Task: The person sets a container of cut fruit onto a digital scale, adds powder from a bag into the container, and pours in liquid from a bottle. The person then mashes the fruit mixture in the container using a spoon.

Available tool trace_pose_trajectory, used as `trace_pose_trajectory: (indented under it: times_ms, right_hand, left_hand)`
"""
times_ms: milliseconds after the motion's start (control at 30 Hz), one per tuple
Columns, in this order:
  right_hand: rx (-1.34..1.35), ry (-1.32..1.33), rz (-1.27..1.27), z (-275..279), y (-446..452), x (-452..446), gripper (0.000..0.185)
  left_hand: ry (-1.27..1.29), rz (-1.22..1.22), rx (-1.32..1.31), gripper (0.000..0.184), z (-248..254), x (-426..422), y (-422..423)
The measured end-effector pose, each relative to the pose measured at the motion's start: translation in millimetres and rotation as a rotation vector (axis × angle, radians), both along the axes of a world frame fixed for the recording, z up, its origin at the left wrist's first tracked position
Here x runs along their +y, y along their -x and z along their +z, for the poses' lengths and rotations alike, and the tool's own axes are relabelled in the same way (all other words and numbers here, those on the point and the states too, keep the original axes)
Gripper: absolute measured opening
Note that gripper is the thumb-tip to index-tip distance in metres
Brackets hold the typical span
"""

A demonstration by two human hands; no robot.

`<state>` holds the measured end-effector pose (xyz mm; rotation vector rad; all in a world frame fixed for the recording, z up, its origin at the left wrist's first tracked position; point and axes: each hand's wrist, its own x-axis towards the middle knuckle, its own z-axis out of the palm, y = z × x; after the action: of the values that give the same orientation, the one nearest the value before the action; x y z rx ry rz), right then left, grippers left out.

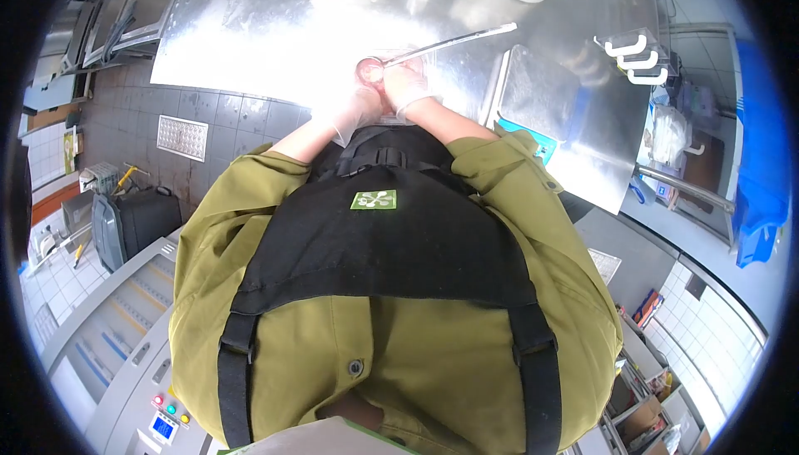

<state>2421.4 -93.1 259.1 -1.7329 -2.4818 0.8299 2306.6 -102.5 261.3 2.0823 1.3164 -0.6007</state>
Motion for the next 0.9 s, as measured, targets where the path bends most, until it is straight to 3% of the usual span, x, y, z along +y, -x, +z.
trace_pose_trajectory:
  times_ms: [433,633,733,800,867,900]
  right_hand:
    - [0.066,0.015,-0.202,-4,7,-2,0.017]
    - [0.102,0.317,-0.136,-12,0,9,0.016]
    - [0.026,0.155,0.166,-13,-10,9,0.022]
    - [0.145,0.280,0.159,-45,-17,9,0.021]
    - [0.110,0.279,0.200,-34,-18,5,0.019]
    - [0.017,0.213,0.247,10,-13,1,0.017]
  left_hand:
    - [-0.078,0.074,-0.223,0.026,-31,11,10]
    - [-0.075,0.070,-0.251,0.026,-35,13,11]
    - [-0.082,0.081,-0.261,0.026,-35,14,13]
    - [-0.081,0.084,-0.267,0.026,-37,13,14]
    - [-0.082,0.087,-0.268,0.027,-38,14,14]
    - [-0.081,0.086,-0.266,0.027,-39,14,15]
